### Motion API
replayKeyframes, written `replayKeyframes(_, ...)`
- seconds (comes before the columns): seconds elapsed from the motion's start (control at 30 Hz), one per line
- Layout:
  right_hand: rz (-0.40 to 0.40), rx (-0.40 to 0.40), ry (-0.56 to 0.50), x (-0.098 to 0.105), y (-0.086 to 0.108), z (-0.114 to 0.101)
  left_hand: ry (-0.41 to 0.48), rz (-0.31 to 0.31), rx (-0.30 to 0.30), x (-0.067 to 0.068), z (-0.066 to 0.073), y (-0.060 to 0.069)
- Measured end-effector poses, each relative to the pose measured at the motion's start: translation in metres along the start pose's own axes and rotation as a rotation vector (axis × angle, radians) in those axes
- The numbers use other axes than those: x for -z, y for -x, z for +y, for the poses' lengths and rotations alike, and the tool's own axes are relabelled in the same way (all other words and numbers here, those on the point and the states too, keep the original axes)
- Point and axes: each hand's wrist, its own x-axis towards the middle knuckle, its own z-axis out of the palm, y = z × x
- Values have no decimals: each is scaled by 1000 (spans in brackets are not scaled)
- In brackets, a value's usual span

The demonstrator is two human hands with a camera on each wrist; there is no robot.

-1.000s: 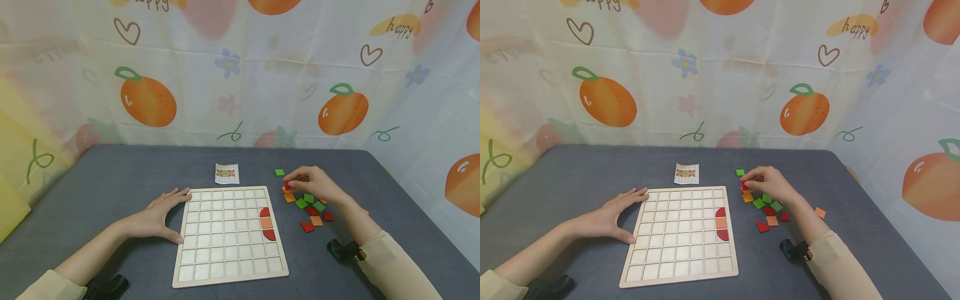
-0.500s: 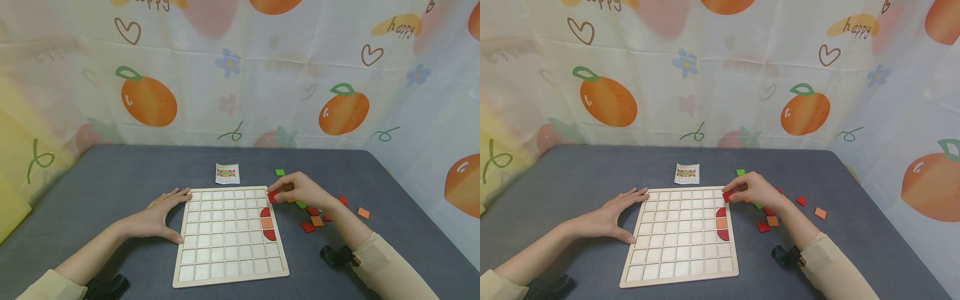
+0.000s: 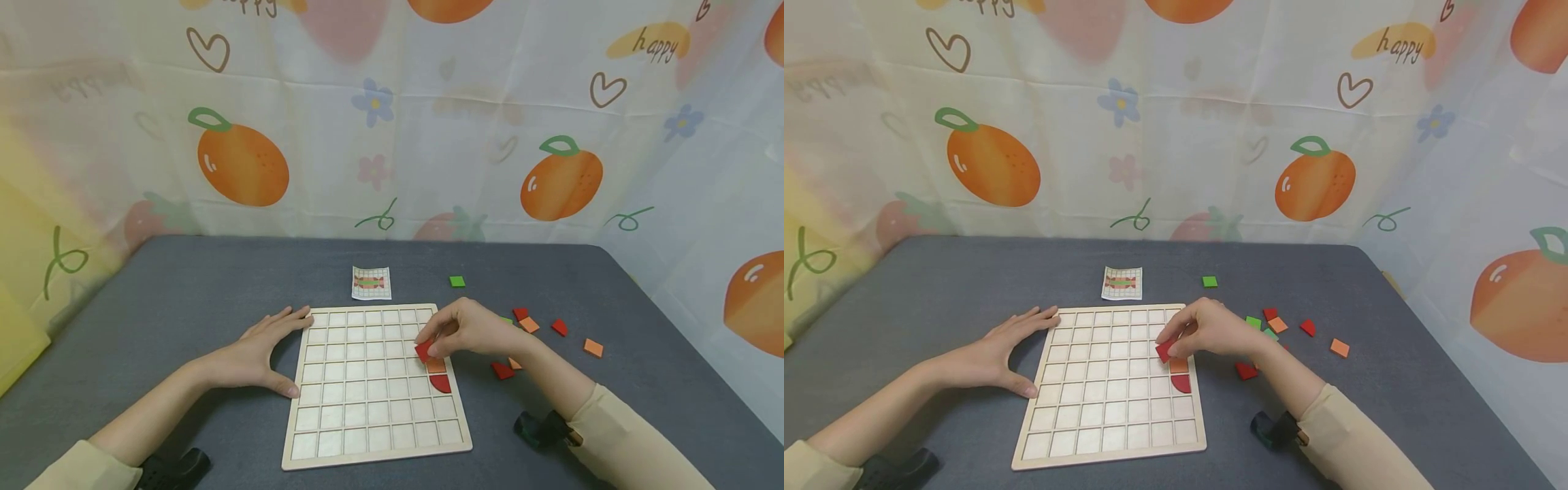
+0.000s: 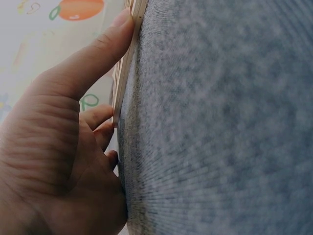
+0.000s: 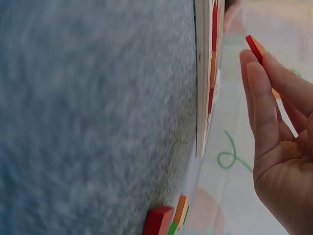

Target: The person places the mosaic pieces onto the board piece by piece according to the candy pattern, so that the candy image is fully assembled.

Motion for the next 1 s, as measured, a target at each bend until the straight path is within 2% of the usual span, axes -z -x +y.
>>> replayKeyframes(0.2,-42,-20,-4,-10,0,-1,0,-3,0,0,0,0)
replayKeyframes(0.43,-92,0,59,-17,-2,-2,-3,-4,11,0,1,0)
replayKeyframes(0.6,-115,-11,64,-21,-2,-2,-9,-4,15,0,0,0)
replayKeyframes(1.0,-99,8,164,-23,-2,-3,-10,-8,13,0,-1,0)
